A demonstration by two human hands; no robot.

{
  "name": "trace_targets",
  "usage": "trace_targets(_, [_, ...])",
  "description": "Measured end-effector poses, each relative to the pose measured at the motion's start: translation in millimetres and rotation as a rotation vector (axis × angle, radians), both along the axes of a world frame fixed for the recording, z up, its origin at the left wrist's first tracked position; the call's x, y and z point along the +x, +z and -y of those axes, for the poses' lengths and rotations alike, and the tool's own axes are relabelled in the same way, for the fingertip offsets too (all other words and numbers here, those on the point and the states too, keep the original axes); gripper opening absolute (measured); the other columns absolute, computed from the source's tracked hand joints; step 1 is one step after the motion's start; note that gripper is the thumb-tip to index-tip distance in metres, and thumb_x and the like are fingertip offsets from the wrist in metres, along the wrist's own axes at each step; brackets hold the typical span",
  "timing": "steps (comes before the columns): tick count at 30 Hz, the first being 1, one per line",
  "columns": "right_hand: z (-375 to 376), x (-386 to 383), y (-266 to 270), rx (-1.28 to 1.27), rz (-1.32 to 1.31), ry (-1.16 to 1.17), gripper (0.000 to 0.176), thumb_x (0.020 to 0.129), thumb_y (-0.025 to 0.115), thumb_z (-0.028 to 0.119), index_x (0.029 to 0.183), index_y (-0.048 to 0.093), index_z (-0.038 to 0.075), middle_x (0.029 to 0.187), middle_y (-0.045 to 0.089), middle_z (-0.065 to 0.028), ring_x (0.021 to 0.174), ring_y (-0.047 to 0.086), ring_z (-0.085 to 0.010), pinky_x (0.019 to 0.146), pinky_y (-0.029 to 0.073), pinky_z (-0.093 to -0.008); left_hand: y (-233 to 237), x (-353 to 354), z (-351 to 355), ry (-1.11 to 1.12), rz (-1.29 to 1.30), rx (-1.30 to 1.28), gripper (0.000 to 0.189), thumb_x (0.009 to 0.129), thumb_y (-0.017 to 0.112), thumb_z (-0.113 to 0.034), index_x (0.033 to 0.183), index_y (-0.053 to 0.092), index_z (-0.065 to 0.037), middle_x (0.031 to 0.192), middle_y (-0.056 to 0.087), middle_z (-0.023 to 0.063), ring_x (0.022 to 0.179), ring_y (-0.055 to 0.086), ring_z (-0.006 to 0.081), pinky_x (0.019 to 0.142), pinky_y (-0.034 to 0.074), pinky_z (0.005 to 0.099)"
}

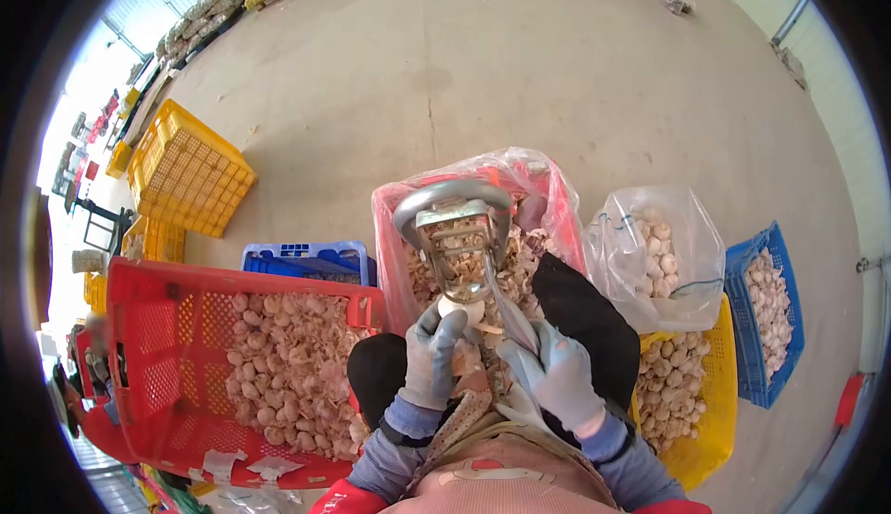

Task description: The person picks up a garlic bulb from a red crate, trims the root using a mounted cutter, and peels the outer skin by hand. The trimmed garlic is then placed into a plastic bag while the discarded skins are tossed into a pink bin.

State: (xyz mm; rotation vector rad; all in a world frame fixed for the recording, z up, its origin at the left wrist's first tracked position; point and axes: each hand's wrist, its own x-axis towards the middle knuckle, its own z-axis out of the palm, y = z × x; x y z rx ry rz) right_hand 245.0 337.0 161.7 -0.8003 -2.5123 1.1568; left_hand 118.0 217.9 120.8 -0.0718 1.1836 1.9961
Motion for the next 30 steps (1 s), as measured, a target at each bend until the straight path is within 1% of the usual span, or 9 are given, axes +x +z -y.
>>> trace_targets(5, [-10.2,-17.1,-56.1,0.171,0.058,-0.066,0.036,0.089,0.066,0.036,0.104,0.064,0.004,0.078,0.067,-0.0178,0.075,0.067,-0.0375,0.064,0.053,-0.0425,-13.8,-4.3,-1.1,-0.080,-0.124,-0.018,0.037,0.090,0.070,-0.012,0.123,0.060,0.001,0.090,0.067,0.0030,0.071,0.063,0.0091,0.062,0.050,0.0234])
trace_targets(9, [-10.4,-10.4,-42.4,0.077,0.119,-0.036,0.037,0.089,0.065,0.037,0.109,0.065,0.006,0.081,0.067,-0.0178,0.078,0.067,-0.0361,0.068,0.053,-0.0409,-1.1,4.5,9.9,-0.064,-0.063,0.057,0.036,0.094,0.065,-0.019,0.125,0.059,-0.002,0.093,0.067,0.0026,0.071,0.062,0.0101,0.063,0.051,0.0237])
trace_targets(15, [-1.5,21.2,24.0,-0.884,-0.093,-0.024,0.041,0.095,0.062,0.041,0.107,0.062,0.002,0.083,0.068,-0.0098,0.072,0.068,-0.0177,0.065,0.053,-0.0274,10.9,27.1,36.2,-0.010,0.364,0.352,0.045,0.095,0.060,-0.048,0.116,0.063,-0.008,0.087,0.066,0.0032,0.074,0.063,0.0171,0.062,0.055,0.0267])
trace_targets(16, [0.4,21.7,37.7,-0.862,-0.088,-0.015,0.043,0.098,0.059,0.041,0.111,0.060,0.000,0.084,0.067,-0.0069,0.074,0.067,-0.0120,0.066,0.053,-0.0236,-6.6,21.8,34.6,0.029,0.564,0.401,0.047,0.089,0.064,-0.054,0.106,0.065,-0.010,0.081,0.065,0.0034,0.069,0.064,0.0187,0.058,0.057,0.0277])
trace_targets(19, [-1.8,24.1,59.6,-0.903,-0.053,0.031,0.048,0.097,0.059,0.044,0.116,0.057,0.000,0.084,0.067,-0.0077,0.074,0.067,-0.0127,0.067,0.055,-0.0245,-18.2,15.3,19.2,0.071,0.657,0.415,0.048,0.086,0.067,-0.058,0.098,0.065,-0.012,0.077,0.066,0.0027,0.065,0.065,0.0186,0.055,0.058,0.0284])
trace_targets(24, [1.8,22.9,58.8,-0.809,-0.025,0.016,0.050,0.096,0.061,0.045,0.118,0.056,0.001,0.081,0.066,-0.0072,0.073,0.067,-0.0110,0.065,0.055,-0.0246,-13.0,15.9,-12.3,0.150,0.634,0.344,0.048,0.083,0.066,-0.061,0.095,0.062,-0.015,0.077,0.066,0.0017,0.060,0.064,0.0131,0.049,0.055,0.0241])
trace_targets(27, [6.7,12.4,42.5,-0.632,0.097,-0.065,0.048,0.094,0.062,0.044,0.115,0.058,0.001,0.081,0.068,-0.0115,0.070,0.068,-0.0182,0.064,0.055,-0.0280,-17.9,6.2,-23.7,0.121,0.609,0.356,0.050,0.083,0.065,-0.064,0.093,0.060,-0.015,0.075,0.065,0.0009,0.058,0.062,0.0130,0.049,0.054,0.0267])
trace_targets(28, [-1.7,14.1,-3.9,-0.372,0.130,-0.017,0.053,0.095,0.059,0.043,0.126,0.056,0.001,0.083,0.069,-0.0138,0.071,0.068,-0.0192,0.061,0.052,-0.0325,-13.3,4.9,-22.5,0.067,0.577,0.384,0.050,0.084,0.063,-0.065,0.091,0.058,-0.016,0.072,0.062,0.0004,0.056,0.060,0.0128,0.049,0.053,0.0272])
trace_targets(30, [-4.1,-1.7,-47.3,-0.010,0.173,-0.052,0.050,0.095,0.058,0.041,0.126,0.056,0.002,0.092,0.069,-0.0171,0.078,0.068,-0.0289,0.068,0.053,-0.0384,-21.4,2.4,-23.5,0.091,0.586,0.341,0.049,0.085,0.062,-0.065,0.089,0.058,-0.016,0.071,0.060,0.0004,0.056,0.059,0.0125,0.049,0.052,0.0251])
